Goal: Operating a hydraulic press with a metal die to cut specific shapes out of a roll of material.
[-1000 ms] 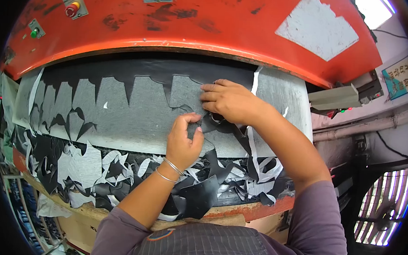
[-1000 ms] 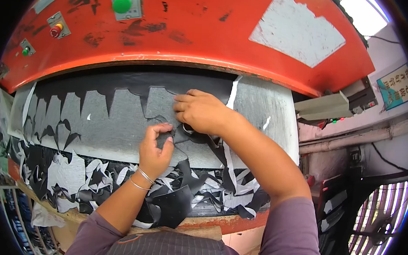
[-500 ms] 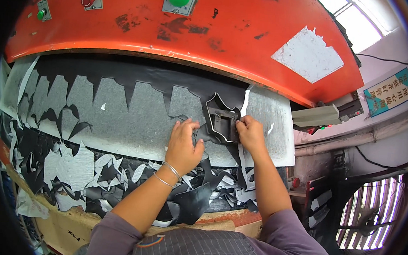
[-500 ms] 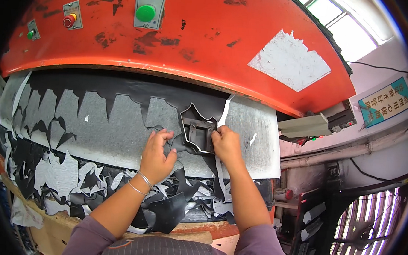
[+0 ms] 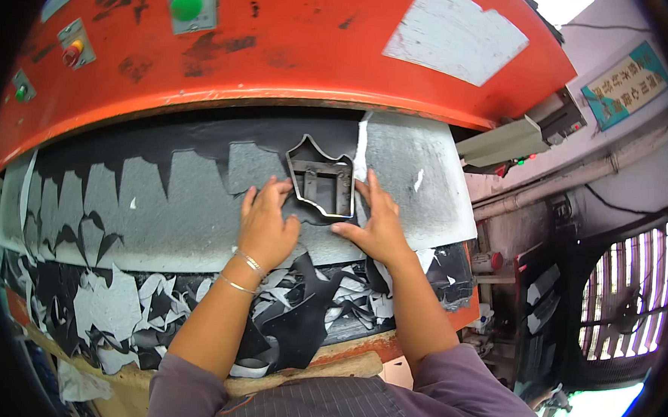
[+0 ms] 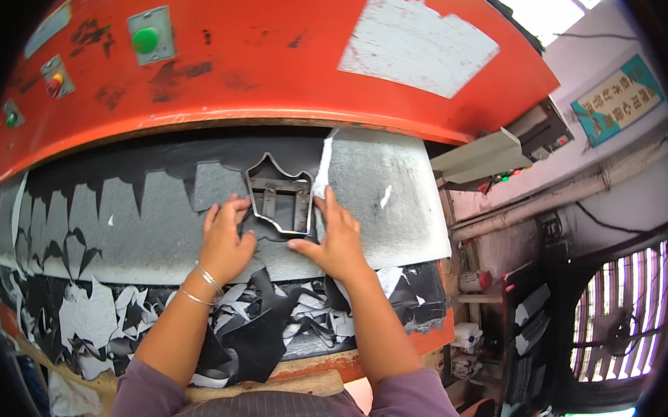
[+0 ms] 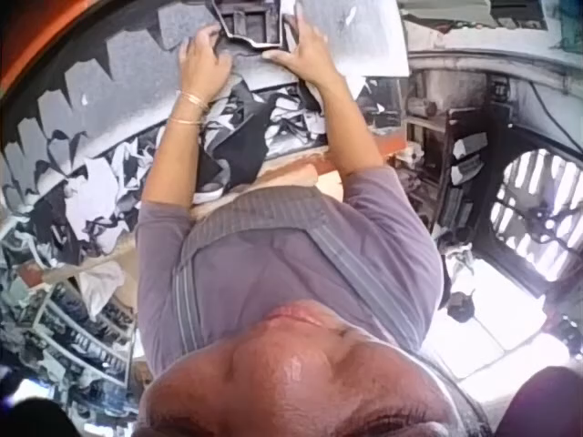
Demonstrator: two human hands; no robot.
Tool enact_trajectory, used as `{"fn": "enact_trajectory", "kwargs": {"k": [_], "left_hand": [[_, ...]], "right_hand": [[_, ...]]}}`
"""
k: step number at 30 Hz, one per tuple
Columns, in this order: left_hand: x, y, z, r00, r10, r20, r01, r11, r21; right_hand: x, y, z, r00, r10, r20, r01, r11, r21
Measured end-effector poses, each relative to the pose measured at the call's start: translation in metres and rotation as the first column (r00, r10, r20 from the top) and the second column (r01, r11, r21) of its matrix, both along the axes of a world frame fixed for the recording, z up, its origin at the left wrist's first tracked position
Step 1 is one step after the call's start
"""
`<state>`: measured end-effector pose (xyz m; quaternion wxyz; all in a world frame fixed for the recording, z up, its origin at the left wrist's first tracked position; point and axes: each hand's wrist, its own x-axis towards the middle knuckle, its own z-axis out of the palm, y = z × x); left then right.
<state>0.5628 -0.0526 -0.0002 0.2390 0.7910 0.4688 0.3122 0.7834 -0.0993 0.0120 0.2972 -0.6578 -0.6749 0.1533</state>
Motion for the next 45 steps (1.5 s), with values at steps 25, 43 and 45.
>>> {"fn": "enact_trajectory", "kwargs": {"k": [25, 43, 45], "left_hand": [[0.006, 0.007, 0.014, 0.991, 0.005, 0.133, 0.015, 0.989, -0.145], [0.005, -0.007, 0.01, 0.986, 0.027, 0.162, -0.012, 0.996, -0.091], [0.005, -0.006, 0.012, 0.995, 0.007, 0.097, 0.0, 0.997, -0.072]], "right_hand": [[0.031, 0.027, 0.02, 0.968, 0.245, 0.051, -0.244, 0.97, -0.007], [0.034, 0.003, 0.013, 0.971, 0.237, 0.017, -0.237, 0.971, 0.004], [0.033, 0.006, 0.009, 0.974, 0.227, -0.008, -0.227, 0.974, -0.018]]}}
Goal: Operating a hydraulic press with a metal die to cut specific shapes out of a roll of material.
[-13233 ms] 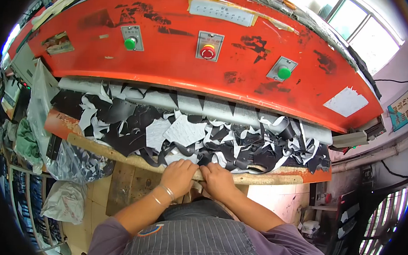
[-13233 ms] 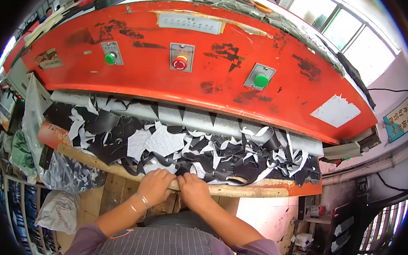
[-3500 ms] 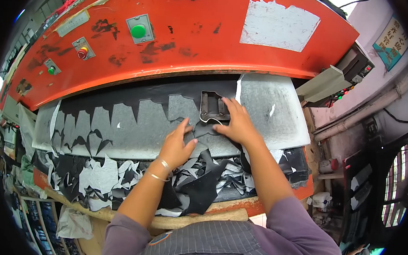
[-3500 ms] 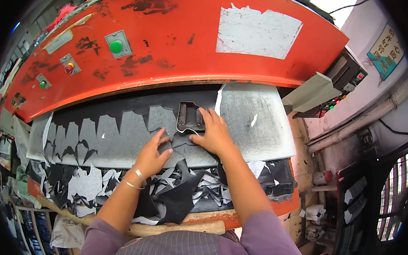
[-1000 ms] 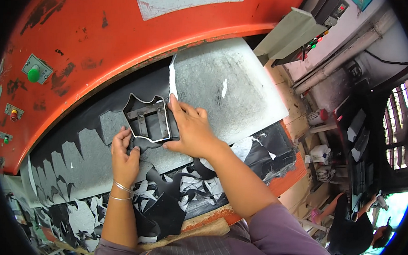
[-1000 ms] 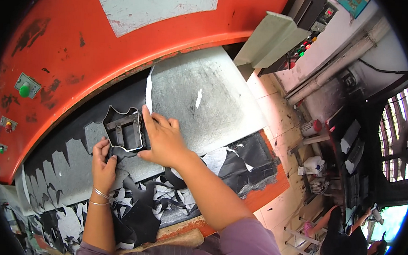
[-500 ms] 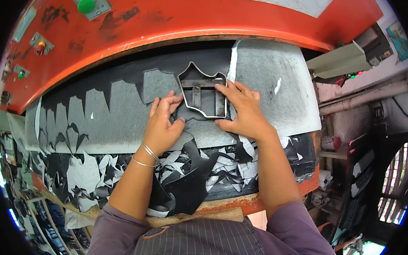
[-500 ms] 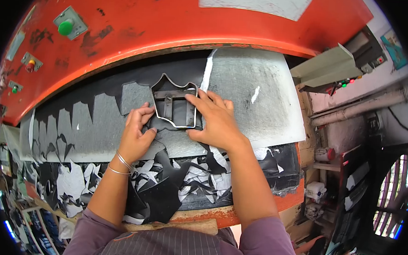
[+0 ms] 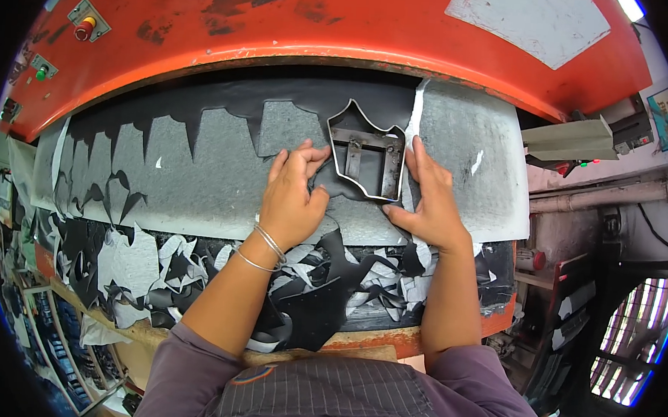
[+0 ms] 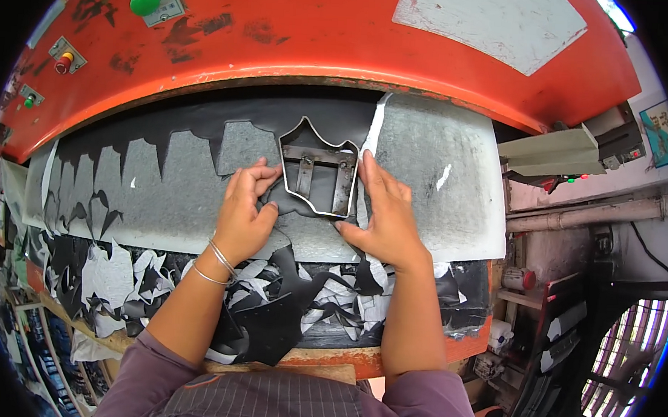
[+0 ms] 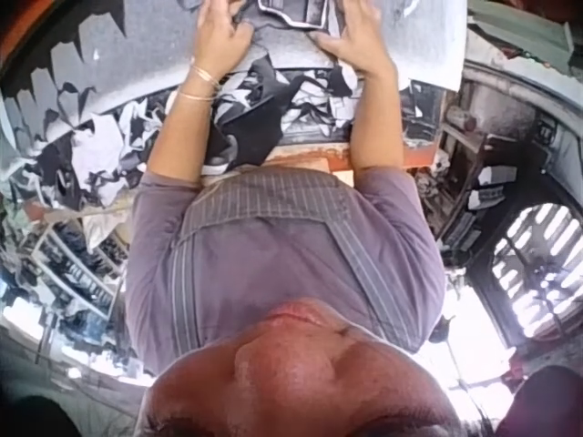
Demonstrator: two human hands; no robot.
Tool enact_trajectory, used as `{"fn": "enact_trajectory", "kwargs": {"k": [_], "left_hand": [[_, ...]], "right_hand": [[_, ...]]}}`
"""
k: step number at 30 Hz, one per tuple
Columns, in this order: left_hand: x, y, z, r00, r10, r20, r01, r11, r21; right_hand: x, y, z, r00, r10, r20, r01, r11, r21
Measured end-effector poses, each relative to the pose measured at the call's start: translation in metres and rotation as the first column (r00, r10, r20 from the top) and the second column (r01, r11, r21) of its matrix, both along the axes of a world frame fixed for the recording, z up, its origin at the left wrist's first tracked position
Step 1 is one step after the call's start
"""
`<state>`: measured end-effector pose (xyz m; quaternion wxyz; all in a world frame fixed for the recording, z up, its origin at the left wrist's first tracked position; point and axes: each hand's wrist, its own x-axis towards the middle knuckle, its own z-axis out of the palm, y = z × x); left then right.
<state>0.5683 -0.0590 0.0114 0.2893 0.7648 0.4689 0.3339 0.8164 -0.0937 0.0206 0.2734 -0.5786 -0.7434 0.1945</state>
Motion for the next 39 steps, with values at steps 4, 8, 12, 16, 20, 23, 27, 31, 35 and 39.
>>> {"fn": "enact_trajectory", "kwargs": {"k": [4, 8, 12, 16, 20, 23, 27, 31, 35, 39], "left_hand": [[-0.003, 0.001, 0.001, 0.995, -0.009, -0.095, 0.011, 1.0, 0.026], [-0.002, 0.004, 0.002, 0.993, -0.001, -0.118, 0.007, 0.999, 0.052], [-0.004, 0.006, 0.0, 0.997, -0.021, -0.076, 0.025, 0.999, 0.045], [-0.044, 0.009, 0.008, 0.979, 0.034, 0.199, -0.015, 0.995, -0.094], [-0.176, 0.036, 0.045, 0.842, 0.287, 0.458, -0.28, 0.956, -0.084], [-0.286, 0.072, 0.074, 0.57, 0.562, 0.6, -0.571, 0.796, -0.202], [-0.425, 0.097, 0.092, 0.407, 0.641, 0.651, -0.827, 0.561, -0.036], [-0.534, 0.089, 0.124, 0.529, 0.784, 0.324, -0.8, 0.333, 0.499], [-0.474, 0.036, 0.135, 0.606, 0.684, 0.406, -0.726, 0.684, -0.067], [-0.444, -0.045, 0.101, 0.813, 0.499, 0.301, -0.56, 0.81, 0.17]], "right_hand": [[-0.005, 0.004, 0.006, 1.0, 0.018, 0.024, -0.019, 1.0, 0.021], [-0.004, 0.006, 0.003, 0.998, 0.007, 0.062, -0.013, 0.995, 0.102], [-0.004, 0.005, 0.003, 0.992, -0.008, 0.128, 0.003, 0.999, 0.04], [-0.017, -0.013, 0.023, 0.995, -0.047, 0.086, 0.04, 0.996, 0.076], [-0.046, -0.054, 0.066, 0.99, -0.14, -0.002, 0.138, 0.973, 0.188], [-0.109, -0.036, 0.073, 0.961, -0.104, -0.257, 0.11, 0.994, 0.012], [-0.211, 0.0, 0.13, 0.942, -0.002, -0.336, 0.102, 0.955, 0.28], [-0.287, 0.033, 0.179, 0.889, -0.036, -0.456, 0.264, 0.854, 0.447], [-0.268, 0.011, 0.158, 0.891, -0.119, -0.438, 0.318, 0.851, 0.417], [-0.248, -0.073, 0.118, 0.989, -0.007, -0.145, 0.037, 0.978, 0.208]]}}
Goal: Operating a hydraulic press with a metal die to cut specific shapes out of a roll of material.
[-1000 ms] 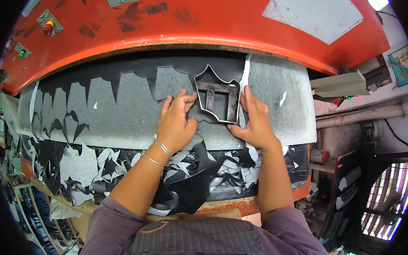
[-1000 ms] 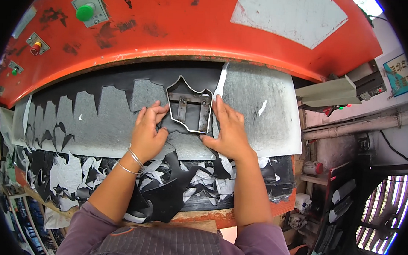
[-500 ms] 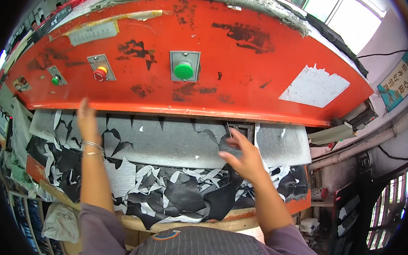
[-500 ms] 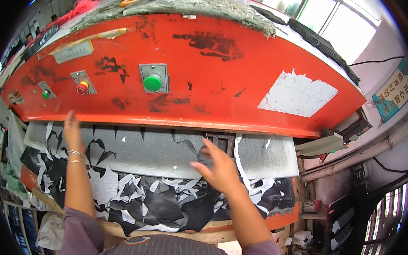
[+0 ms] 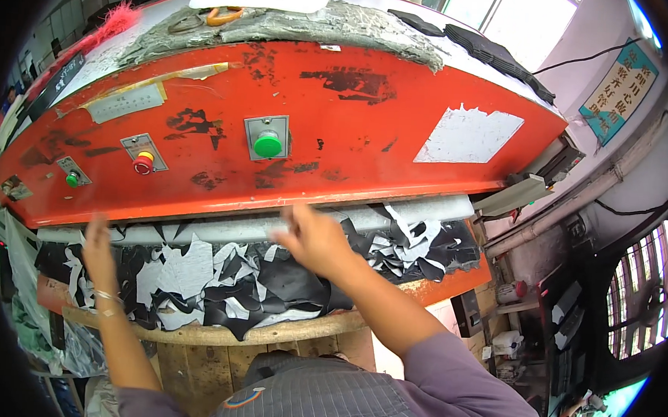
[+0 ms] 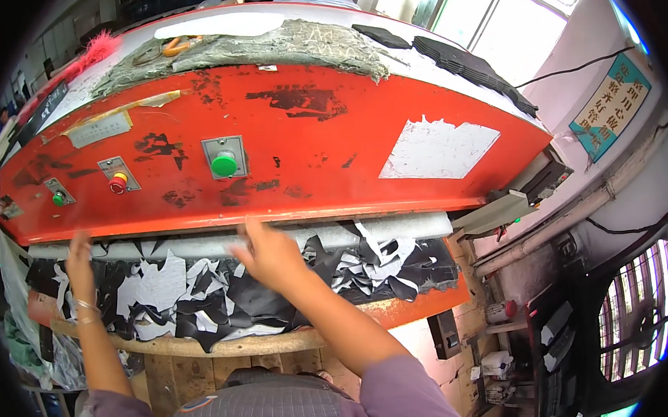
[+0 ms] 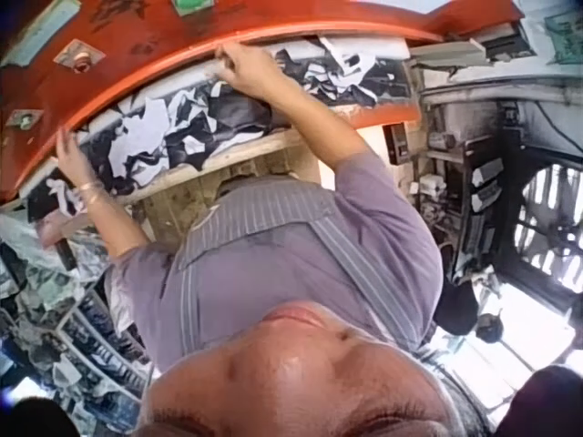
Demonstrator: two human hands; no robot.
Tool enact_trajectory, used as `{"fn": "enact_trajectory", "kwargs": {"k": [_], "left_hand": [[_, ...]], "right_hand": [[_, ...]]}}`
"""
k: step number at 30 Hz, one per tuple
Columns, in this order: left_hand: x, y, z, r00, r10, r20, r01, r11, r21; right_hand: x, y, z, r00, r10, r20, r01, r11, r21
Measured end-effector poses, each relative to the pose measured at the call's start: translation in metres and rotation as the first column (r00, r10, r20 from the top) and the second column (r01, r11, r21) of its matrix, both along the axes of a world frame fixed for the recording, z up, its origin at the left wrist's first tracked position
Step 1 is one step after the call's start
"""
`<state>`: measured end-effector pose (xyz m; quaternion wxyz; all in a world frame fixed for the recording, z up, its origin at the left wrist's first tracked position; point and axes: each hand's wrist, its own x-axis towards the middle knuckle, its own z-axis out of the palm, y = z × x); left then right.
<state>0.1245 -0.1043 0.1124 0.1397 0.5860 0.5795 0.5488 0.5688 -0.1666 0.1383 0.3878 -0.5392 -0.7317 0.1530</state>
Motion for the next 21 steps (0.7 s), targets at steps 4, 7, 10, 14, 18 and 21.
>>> {"fn": "enact_trajectory", "kwargs": {"k": [4, 7, 10, 14, 18, 21], "left_hand": [[0.106, -0.084, -0.03, 0.979, -0.182, 0.093, 0.202, 0.934, -0.294], [0.205, -0.118, -0.033, 0.926, -0.335, 0.174, 0.377, 0.792, -0.481], [0.29, -0.124, -0.057, 0.806, -0.577, 0.133, 0.578, 0.718, -0.388], [0.365, -0.13, -0.074, 0.83, -0.468, -0.304, 0.351, 0.861, -0.367], [0.389, -0.141, -0.057, 0.768, -0.59, -0.249, 0.572, 0.807, -0.147], [0.368, -0.15, -0.027, 0.702, -0.712, 0.014, 0.694, 0.68, -0.236]], "right_hand": [[0.034, -0.109, -0.035, 0.926, 0.234, 0.295, -0.127, 0.931, -0.341], [0.055, -0.167, -0.06, 0.876, 0.14, 0.462, -0.007, 0.961, -0.278], [0.053, -0.172, -0.07, 0.846, 0.052, 0.531, 0.123, 0.949, -0.289], [0.052, -0.178, -0.08, 0.866, 0.031, 0.498, 0.106, 0.964, -0.243], [0.058, -0.181, -0.075, 0.874, 0.034, 0.485, 0.114, 0.955, -0.273], [0.074, -0.176, -0.071, 0.87, 0.091, 0.484, 0.06, 0.955, -0.289]]}}
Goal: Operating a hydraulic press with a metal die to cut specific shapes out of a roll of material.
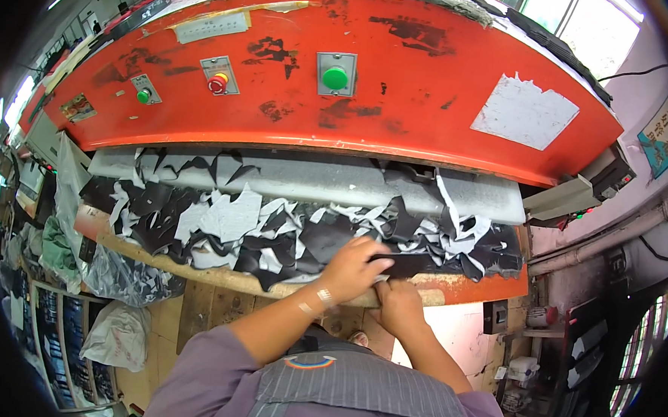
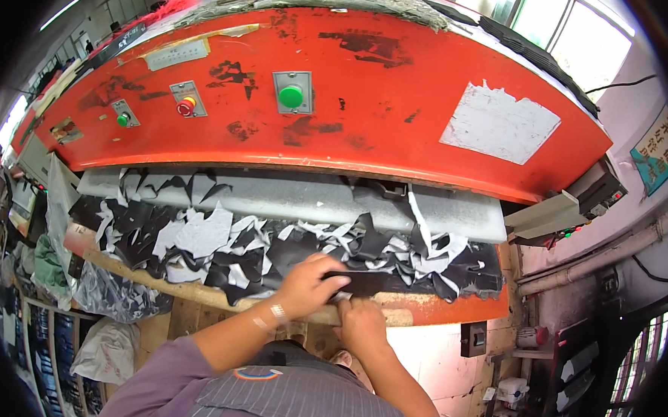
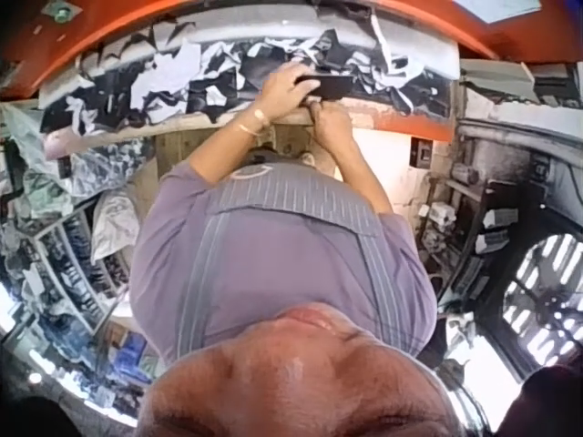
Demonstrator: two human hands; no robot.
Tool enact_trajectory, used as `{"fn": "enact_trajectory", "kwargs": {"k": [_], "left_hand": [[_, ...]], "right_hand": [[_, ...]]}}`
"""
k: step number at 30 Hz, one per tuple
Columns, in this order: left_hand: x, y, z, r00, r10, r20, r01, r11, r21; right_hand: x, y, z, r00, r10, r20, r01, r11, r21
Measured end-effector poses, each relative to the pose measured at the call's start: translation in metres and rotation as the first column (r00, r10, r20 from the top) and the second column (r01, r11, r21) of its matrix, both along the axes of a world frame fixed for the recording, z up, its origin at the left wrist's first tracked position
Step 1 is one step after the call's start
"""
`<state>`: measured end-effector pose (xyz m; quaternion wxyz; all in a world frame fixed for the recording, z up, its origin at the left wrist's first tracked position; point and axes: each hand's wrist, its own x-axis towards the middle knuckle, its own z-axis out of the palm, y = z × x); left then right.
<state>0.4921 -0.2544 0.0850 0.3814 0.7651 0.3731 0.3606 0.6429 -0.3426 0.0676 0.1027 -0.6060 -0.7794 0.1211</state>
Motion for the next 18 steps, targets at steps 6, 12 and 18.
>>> {"fn": "enact_trajectory", "kwargs": {"k": [6, 12, 18], "left_hand": [[-0.094, 0.019, -0.055, 0.696, 0.414, -0.587, -0.443, 0.891, 0.104], [-0.062, 0.023, -0.026, 0.729, 0.427, -0.535, -0.421, 0.896, 0.141], [-0.045, 0.008, -0.008, 0.813, 0.471, -0.342, -0.269, 0.825, 0.497]], "right_hand": [[0.036, 0.071, 0.068, 0.98, 0.082, -0.179, -0.18, 0.739, -0.649], [0.086, 0.228, 0.05, 0.967, -0.238, -0.091, 0.236, 0.971, -0.035], [0.076, 0.292, 0.035, 0.947, -0.315, 0.067, 0.321, 0.938, -0.13]]}}
